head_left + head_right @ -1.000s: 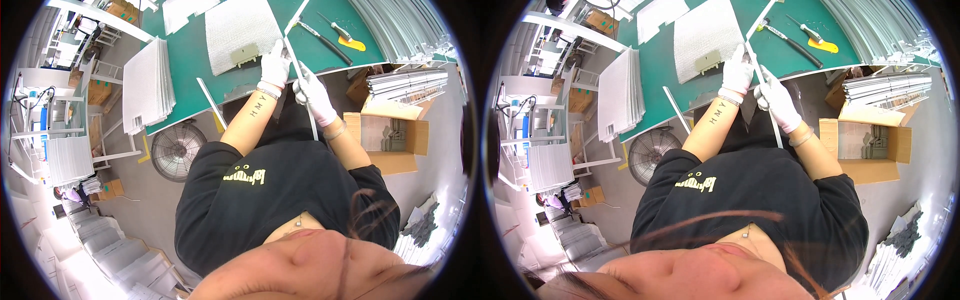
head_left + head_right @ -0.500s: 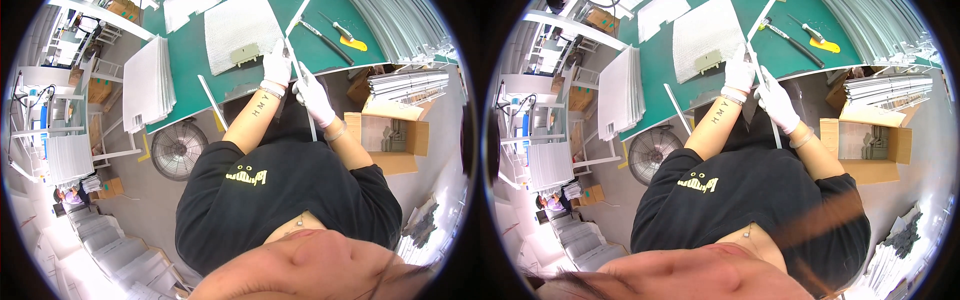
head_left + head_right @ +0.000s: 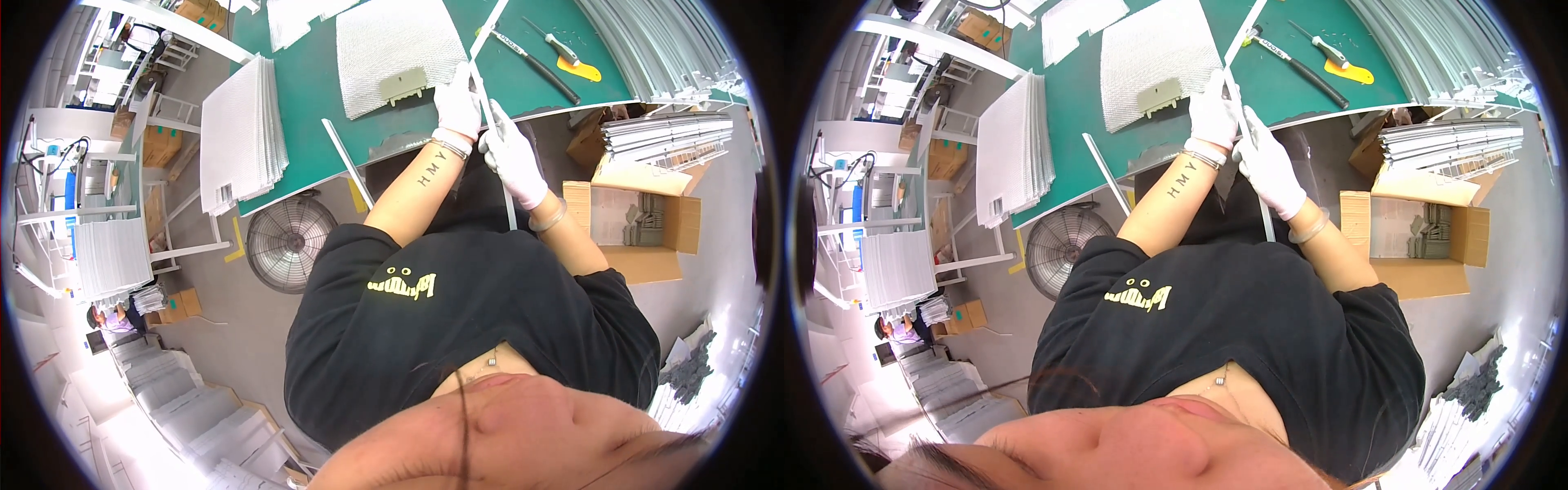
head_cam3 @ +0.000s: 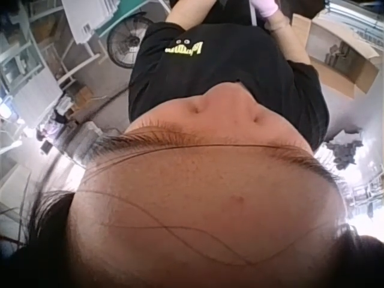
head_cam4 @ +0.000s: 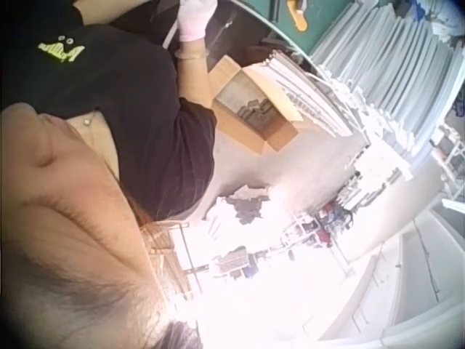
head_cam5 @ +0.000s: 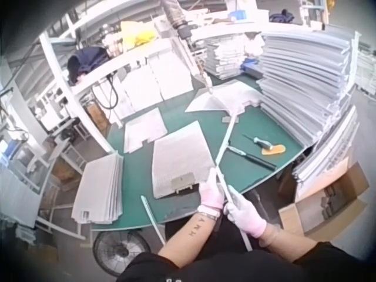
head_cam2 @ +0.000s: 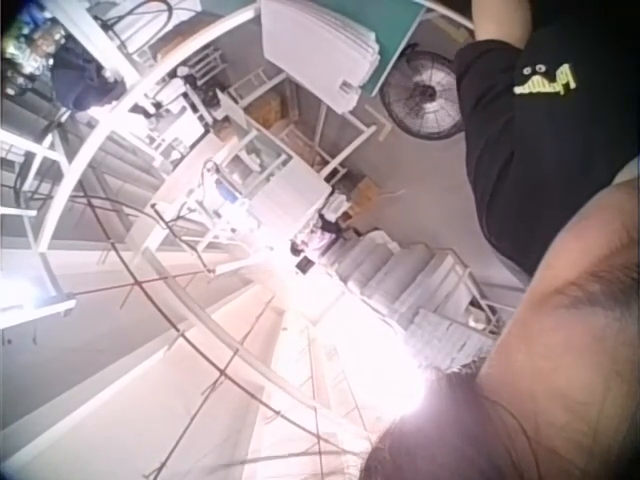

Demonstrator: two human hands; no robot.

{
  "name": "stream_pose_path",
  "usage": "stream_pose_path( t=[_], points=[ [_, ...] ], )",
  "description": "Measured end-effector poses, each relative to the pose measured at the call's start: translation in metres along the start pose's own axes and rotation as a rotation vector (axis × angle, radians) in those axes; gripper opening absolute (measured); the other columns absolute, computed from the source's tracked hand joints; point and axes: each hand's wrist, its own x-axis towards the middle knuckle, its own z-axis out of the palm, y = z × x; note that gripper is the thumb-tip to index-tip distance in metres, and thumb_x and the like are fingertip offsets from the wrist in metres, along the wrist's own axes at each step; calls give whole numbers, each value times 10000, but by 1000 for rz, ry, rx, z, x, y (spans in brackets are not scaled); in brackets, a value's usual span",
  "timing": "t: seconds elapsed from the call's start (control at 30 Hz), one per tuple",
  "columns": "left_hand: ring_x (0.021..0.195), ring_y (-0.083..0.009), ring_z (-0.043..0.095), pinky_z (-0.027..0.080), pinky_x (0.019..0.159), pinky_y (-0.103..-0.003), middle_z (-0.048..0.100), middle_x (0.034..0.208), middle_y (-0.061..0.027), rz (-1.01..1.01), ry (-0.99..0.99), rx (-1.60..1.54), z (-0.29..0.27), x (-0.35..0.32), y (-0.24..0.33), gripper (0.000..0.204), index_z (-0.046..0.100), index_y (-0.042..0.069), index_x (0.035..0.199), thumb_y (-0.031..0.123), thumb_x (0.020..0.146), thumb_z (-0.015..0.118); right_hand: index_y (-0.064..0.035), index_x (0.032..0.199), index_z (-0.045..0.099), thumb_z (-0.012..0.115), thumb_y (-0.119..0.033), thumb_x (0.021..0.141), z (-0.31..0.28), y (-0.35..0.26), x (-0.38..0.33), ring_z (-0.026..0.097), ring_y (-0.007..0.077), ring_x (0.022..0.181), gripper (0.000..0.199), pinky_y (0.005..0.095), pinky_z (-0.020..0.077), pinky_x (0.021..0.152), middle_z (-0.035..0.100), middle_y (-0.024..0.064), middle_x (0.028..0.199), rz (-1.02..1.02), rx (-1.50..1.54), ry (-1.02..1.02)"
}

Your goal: Assembling a metal frame onto a mesh filter and securing the components with an electric screwdriver and mallet.

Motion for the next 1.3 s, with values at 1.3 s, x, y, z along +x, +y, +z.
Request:
stream_pose_path(
  t=[1.3],
  points=[
    [1042,-310,671,514,948,-388,701,1106,-198,72,94,340,-176,-35,77,280,698,-6,1168,155,1013,530,-104,982,554,636,-210,1004,-56,-27,135,419,32,548,136,201,341,491,500,-53,764,173,24,-149]
  ],
)
